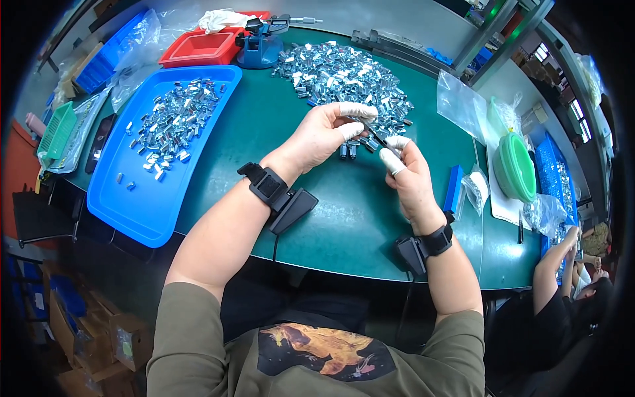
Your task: The person picks up a metal part and a black rod, fits them together by hand, and then places the assembled unit into a blue tray.
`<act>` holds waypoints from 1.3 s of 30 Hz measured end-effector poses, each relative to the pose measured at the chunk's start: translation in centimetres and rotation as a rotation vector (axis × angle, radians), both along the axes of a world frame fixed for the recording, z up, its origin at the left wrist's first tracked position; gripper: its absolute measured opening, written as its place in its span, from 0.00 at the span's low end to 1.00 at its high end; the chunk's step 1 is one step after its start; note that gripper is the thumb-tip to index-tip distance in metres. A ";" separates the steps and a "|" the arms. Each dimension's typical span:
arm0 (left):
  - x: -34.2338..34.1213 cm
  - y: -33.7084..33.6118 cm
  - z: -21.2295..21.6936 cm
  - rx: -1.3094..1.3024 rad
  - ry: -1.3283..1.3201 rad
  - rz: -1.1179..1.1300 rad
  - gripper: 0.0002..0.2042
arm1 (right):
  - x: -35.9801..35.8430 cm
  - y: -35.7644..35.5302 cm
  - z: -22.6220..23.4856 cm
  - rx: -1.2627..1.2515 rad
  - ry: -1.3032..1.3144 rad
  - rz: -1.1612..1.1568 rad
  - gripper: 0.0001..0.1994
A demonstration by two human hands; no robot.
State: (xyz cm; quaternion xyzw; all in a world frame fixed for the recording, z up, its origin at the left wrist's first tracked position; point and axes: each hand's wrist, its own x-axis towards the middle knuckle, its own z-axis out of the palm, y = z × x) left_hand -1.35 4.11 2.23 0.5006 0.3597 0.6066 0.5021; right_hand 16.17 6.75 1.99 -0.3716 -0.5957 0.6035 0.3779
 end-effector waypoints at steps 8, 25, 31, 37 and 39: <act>-0.1 0.2 -0.2 -0.023 -0.033 0.012 0.13 | 0.0 0.1 0.0 -0.111 0.072 0.033 0.08; 0.1 0.3 -0.6 -0.068 0.015 -0.009 0.14 | 0.5 0.7 0.4 -0.282 0.148 0.108 0.05; 0.2 0.3 -0.7 -0.061 -0.019 -0.001 0.14 | 1.0 1.3 -0.1 -0.313 0.094 0.194 0.07; 0.5 0.3 -0.9 -0.085 -0.100 -0.023 0.14 | 0.3 0.6 -0.7 0.006 -0.011 0.031 0.06; 0.6 0.3 -1.1 -0.131 -0.123 0.010 0.14 | 0.2 0.6 -0.8 0.116 -0.044 0.016 0.05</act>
